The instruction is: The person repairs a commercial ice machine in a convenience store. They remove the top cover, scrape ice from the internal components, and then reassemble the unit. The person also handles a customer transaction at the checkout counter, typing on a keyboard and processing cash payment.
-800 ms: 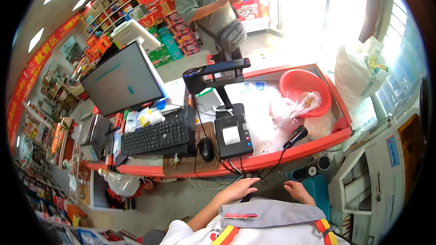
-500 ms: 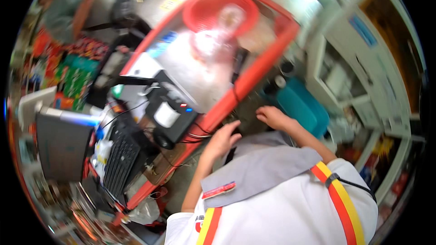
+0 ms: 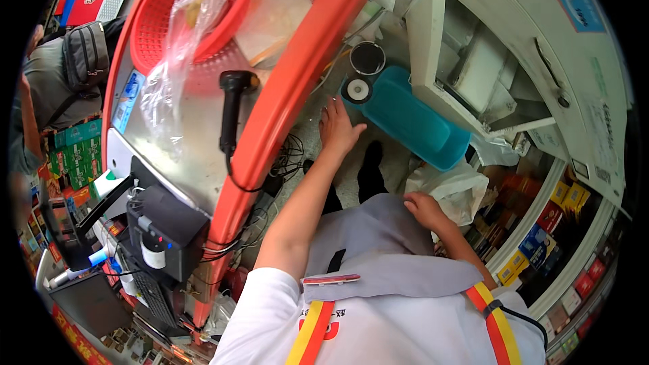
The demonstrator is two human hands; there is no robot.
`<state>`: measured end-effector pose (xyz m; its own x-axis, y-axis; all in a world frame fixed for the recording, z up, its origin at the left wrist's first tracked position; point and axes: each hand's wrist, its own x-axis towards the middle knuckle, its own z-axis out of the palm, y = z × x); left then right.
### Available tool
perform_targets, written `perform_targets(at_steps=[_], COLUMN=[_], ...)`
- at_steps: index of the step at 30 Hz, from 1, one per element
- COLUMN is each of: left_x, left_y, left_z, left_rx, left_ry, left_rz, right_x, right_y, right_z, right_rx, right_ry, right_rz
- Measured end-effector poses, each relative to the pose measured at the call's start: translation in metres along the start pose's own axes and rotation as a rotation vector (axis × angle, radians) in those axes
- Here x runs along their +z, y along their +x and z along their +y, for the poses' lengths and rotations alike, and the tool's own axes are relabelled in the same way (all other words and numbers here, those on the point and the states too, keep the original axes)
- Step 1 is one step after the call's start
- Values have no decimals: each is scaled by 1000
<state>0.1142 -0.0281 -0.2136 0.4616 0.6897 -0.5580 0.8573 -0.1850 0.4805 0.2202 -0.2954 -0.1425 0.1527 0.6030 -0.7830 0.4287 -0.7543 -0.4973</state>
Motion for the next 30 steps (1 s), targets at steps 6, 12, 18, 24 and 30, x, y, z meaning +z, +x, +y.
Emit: perform_targets(at_steps=[6, 12, 18, 24, 30], left_x=[48, 87, 83, 51, -5], left_y=[86, 119, 112, 78, -13], left_z=[47, 49, 29, -5, -17], left_rx=[-247, -254, -90, -139, -141], left_ry=[6, 36, 107, 156, 169], left_rz=[57, 152, 133, 30, 11], right_x=[-29, -25, -5, 6, 30], right_y=[8, 8, 8, 12, 39], right_z=[50, 79, 79, 64, 55], right_rx=[72, 160, 119, 97, 9], right_ry=[-14, 52, 80, 138, 355], right_rz=[21, 82, 99, 127, 104])
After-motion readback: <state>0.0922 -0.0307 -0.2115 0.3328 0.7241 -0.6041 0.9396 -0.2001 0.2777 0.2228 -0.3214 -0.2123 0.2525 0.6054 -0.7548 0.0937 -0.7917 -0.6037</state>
